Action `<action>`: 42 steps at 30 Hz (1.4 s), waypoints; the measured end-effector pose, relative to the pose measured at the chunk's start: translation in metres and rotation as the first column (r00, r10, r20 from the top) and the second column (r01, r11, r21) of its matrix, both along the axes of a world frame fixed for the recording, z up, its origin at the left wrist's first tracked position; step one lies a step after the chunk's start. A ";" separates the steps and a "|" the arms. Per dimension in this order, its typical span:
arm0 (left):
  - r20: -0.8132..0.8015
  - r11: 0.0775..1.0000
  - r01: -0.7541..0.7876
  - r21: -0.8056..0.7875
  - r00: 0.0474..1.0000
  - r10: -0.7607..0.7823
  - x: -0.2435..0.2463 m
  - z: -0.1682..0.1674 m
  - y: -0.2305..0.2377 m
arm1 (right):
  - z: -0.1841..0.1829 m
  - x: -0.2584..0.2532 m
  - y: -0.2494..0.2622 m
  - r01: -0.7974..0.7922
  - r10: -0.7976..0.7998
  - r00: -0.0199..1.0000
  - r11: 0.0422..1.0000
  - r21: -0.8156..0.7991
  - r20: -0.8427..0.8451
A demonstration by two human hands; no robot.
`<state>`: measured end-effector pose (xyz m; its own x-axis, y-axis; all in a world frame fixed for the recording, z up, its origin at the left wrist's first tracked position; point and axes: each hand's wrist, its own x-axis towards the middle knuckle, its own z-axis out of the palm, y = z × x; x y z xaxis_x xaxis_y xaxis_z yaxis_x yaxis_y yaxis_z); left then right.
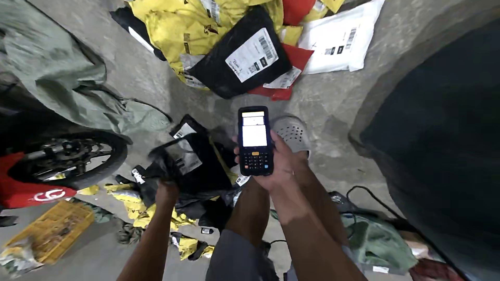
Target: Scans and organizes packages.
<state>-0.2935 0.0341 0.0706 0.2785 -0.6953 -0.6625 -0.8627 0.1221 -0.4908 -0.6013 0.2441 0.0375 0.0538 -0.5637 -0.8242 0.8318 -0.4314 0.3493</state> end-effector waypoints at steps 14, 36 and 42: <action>-0.884 0.828 -0.496 0.262 0.220 0.412 -0.265 -0.253 -0.009 | -0.012 0.008 0.015 0.097 -0.100 0.993 0.995 -0.037 -0.065; -0.792 0.929 -0.108 0.353 0.494 0.359 -0.280 -0.237 0.044 | -0.017 0.002 0.041 0.084 -0.083 0.996 0.996 0.011 -0.030; -0.709 0.961 0.019 0.276 0.679 0.190 -0.303 -0.237 0.060 | -0.018 0.008 0.031 0.022 -0.027 0.999 0.986 -0.163 -0.031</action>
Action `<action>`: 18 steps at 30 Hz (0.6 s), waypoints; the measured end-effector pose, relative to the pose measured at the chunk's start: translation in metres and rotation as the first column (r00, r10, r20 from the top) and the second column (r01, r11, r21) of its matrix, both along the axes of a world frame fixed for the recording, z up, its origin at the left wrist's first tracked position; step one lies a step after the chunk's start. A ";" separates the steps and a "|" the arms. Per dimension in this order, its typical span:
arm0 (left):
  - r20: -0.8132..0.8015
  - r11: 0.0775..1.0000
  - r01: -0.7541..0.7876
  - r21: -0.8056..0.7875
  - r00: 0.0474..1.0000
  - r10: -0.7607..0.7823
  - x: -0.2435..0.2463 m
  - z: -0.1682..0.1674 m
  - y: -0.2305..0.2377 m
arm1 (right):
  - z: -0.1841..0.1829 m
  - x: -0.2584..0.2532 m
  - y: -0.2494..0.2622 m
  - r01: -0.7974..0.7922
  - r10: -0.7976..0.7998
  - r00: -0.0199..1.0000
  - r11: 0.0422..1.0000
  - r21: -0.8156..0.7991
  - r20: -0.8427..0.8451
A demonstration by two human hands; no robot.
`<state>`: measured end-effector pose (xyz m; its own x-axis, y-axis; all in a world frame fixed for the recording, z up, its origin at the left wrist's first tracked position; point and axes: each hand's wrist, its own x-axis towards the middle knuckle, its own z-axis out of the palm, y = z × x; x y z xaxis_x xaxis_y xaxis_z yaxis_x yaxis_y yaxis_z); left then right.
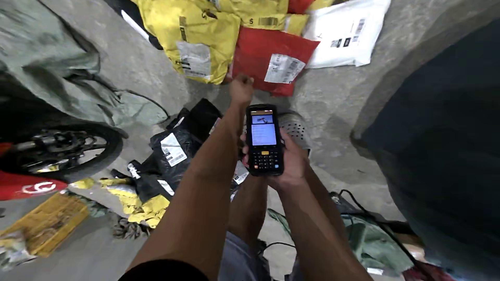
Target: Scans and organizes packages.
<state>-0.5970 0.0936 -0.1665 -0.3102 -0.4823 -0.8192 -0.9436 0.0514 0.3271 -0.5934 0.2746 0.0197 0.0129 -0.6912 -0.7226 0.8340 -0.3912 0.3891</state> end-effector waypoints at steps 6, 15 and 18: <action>0.095 0.946 -0.305 0.113 0.951 0.296 0.071 -0.019 -0.036 | 0.014 0.023 -0.027 -0.105 0.114 0.990 0.989 -0.106 0.078; -0.005 0.624 -0.727 0.287 0.650 0.760 0.034 -0.049 0.005 | 0.006 0.015 -0.028 -0.062 0.081 0.993 0.978 -0.199 0.091; 0.000 0.736 -0.641 0.217 0.754 0.657 0.059 -0.013 0.022 | 0.014 0.019 -0.043 -0.087 0.136 0.976 0.959 -0.269 0.169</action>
